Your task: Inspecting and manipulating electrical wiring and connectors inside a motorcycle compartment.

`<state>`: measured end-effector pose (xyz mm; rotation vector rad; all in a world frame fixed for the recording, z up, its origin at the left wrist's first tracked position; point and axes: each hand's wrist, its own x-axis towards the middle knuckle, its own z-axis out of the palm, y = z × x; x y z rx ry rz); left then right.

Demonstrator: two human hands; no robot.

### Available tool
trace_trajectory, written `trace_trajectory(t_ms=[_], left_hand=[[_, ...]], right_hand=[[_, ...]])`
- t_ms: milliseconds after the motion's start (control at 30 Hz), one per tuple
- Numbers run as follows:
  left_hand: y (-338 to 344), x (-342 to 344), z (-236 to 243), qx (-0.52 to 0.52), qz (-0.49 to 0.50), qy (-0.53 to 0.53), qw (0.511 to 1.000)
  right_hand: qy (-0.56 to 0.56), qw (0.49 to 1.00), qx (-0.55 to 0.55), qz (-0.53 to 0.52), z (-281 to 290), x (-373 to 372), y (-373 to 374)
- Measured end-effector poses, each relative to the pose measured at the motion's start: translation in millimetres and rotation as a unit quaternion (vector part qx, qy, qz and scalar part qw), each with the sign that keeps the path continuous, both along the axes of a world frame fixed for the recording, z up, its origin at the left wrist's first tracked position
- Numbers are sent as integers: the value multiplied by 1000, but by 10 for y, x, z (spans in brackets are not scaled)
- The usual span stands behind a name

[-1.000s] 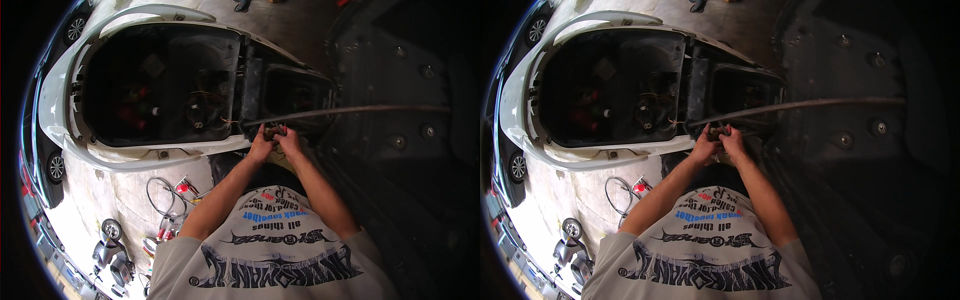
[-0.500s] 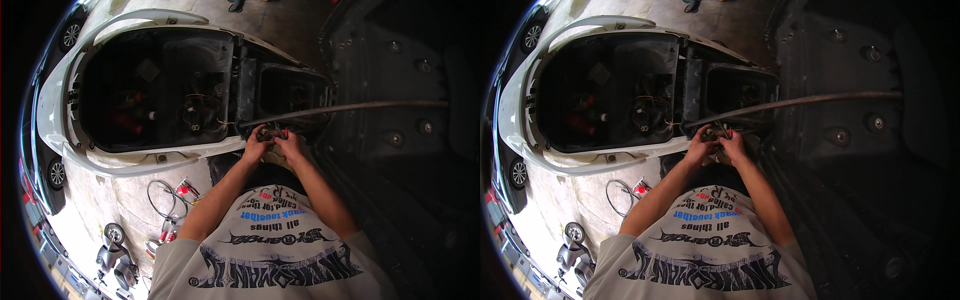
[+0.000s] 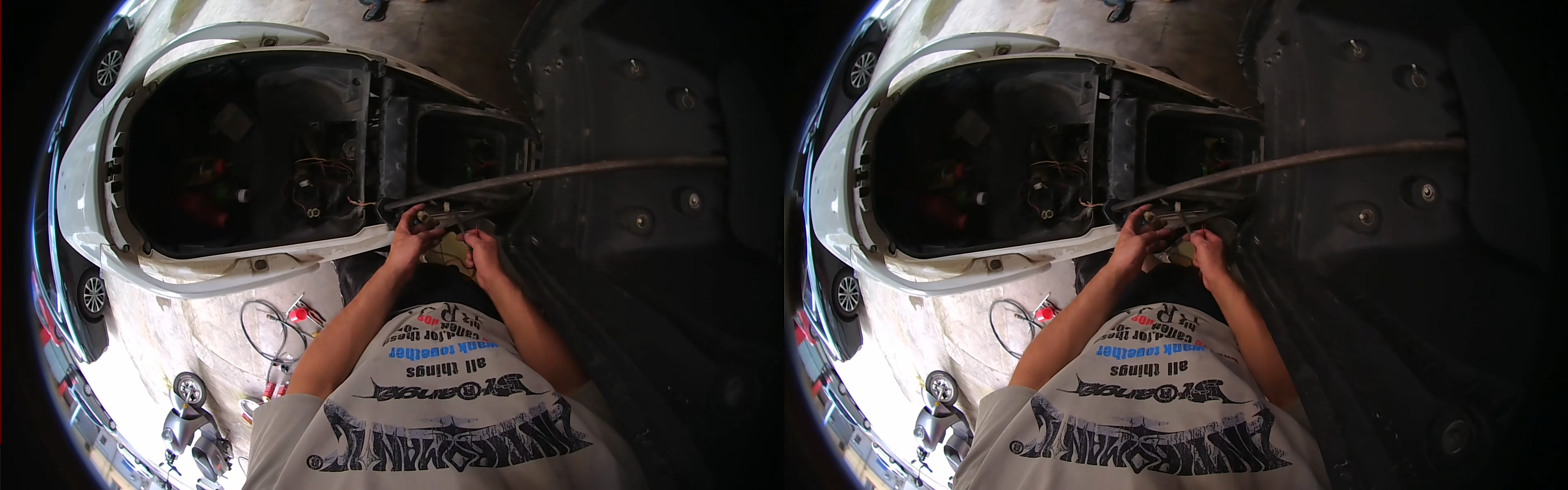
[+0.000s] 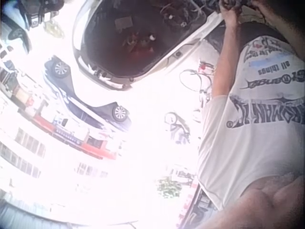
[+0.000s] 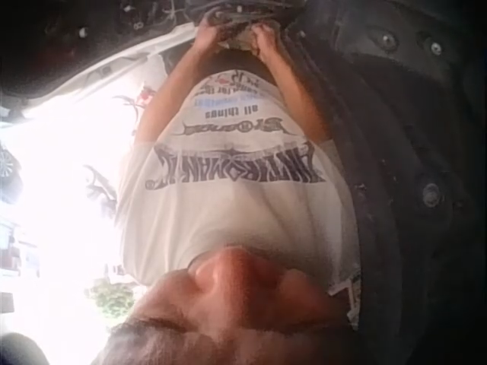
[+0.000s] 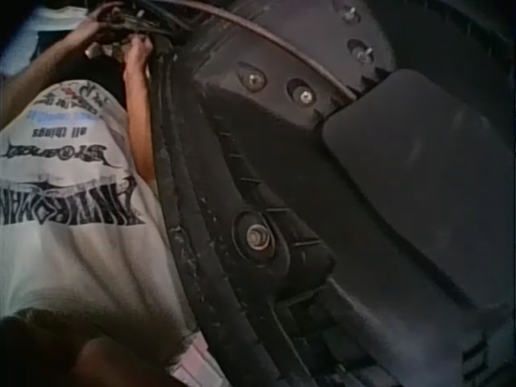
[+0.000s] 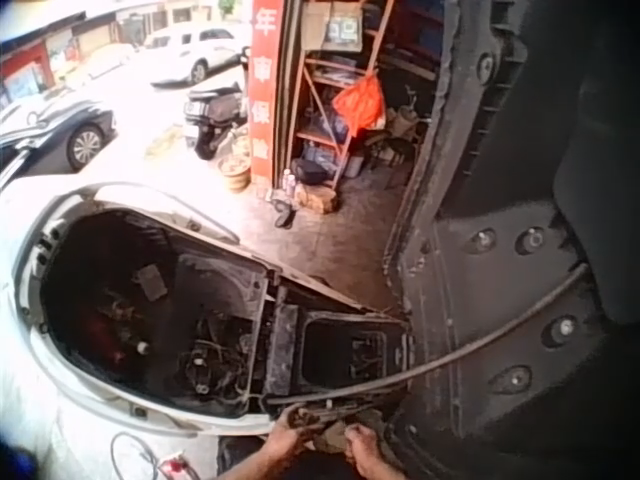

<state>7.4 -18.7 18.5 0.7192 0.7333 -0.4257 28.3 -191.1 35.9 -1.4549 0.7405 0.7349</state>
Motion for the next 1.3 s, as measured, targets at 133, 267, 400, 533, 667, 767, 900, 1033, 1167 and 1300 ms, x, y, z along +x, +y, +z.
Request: trace_trajectory(t_ms=[133,267,400,533,667,767,900,1033,1167,1300], left_hand=[[18,-29,-53,-18,15,1,1000],[8,-22,-58,-21,12,2,1000],[34,-57,-129,-52,35,-8,998],[47,-42,-109,-71,49,-9,996],[49,-25,-90,-64,49,8,997],[50,-36,-120,-66,50,8,997],[52,-43,-130,-58,50,10,997],[46,-32,-108,-46,44,5,998],[31,-32,-101,-45,53,9,998],[29,-53,-147,-42,52,0,998]], right_hand=[[-98,983,-55,146,64,20,115],[-133,966,-73,207,35,39,196],[-111,954,-69,270,90,97,290],[-99,950,-72,286,169,153,352],[-100,948,-79,293,231,181,371],[-101,948,-83,292,236,184,389],[-83,957,-70,269,294,233,439],[-94,964,-58,243,243,228,452],[-72,963,-58,255,220,247,447],[-24,970,-35,238,210,275,459]])
